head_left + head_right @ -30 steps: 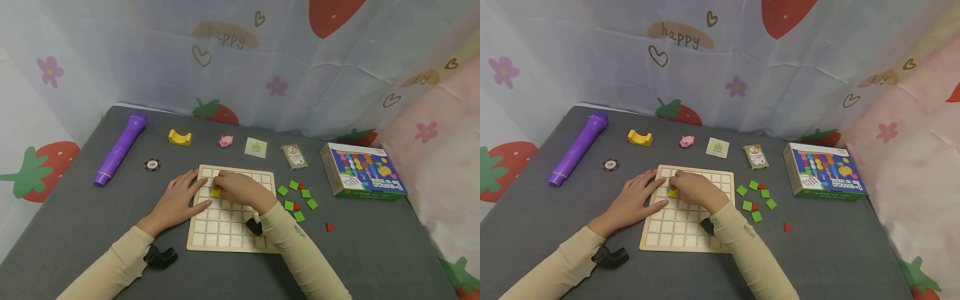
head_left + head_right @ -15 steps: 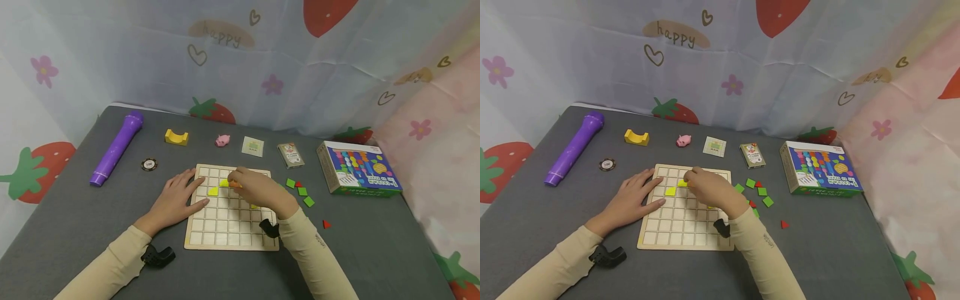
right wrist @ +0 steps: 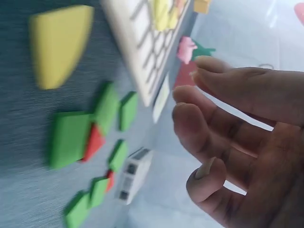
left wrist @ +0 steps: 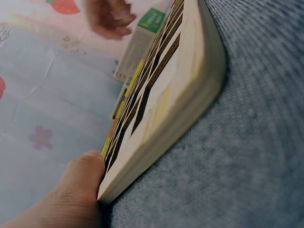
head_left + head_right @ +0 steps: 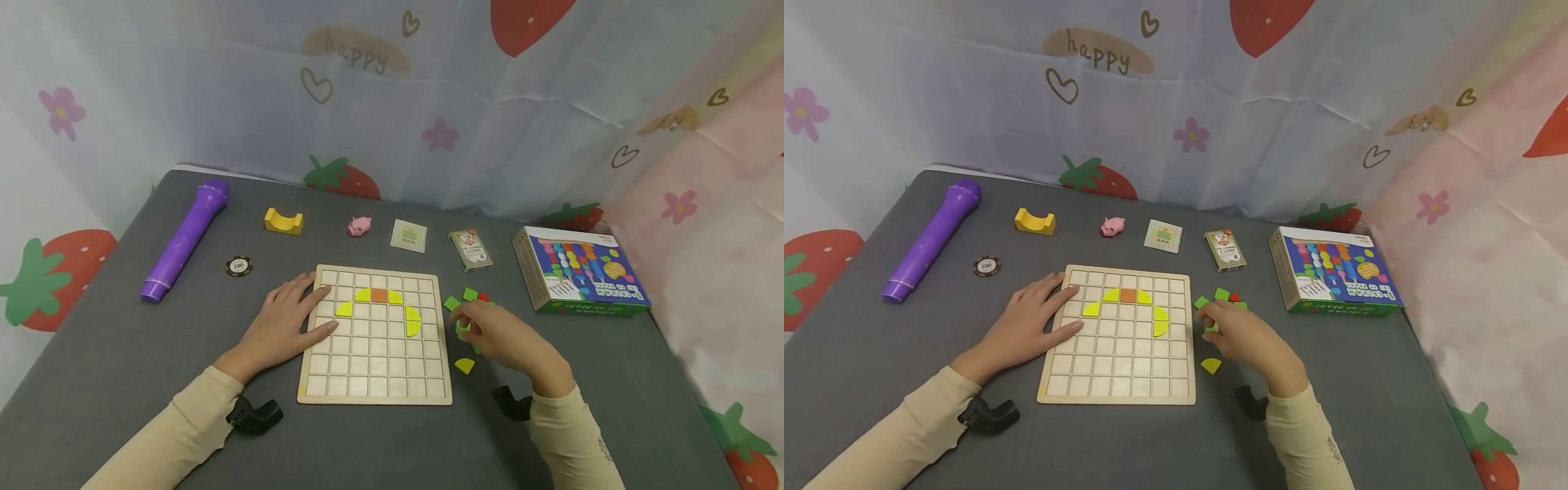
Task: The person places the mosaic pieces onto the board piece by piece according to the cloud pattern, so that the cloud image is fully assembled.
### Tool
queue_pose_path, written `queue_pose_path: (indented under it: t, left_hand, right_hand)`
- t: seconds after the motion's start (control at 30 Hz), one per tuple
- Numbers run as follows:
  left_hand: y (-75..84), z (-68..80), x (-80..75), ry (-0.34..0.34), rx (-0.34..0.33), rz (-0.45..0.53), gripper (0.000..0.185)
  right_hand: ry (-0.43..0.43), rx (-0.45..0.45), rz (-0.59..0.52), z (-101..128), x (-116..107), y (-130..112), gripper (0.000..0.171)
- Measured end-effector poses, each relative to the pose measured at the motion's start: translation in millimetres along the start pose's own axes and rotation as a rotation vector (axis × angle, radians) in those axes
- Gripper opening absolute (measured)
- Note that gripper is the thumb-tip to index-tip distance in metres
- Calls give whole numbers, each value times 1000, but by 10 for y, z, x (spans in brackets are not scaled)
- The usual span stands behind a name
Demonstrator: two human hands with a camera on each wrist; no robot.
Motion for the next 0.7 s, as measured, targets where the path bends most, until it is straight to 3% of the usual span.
queue_pose_path:
  t: [0.2, 0.43, 0.7]
  left_hand:
    - [-15, 3, -7, 1, -1, 3, 69]
    - [-24, -9, -2, 12, 4, 11, 69]
    - [-38, -15, 36, 8, 4, 4, 69]
  right_hand:
    - [-30, 11, -21, 134, 193, 69, 28]
    - [-18, 29, 38, 136, 322, 56, 23]
    - [59, -128, 71, 213, 414, 86, 20]
Point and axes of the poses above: each hand's wrist, its own z-axis away from the middle knuckle, its own x-axis out of the palm, y = z × x, the point moved 2 cm from there along -z, towards the middle knuckle, and after that the axes turned 10 degrees about -y, right-handed, at the moved point
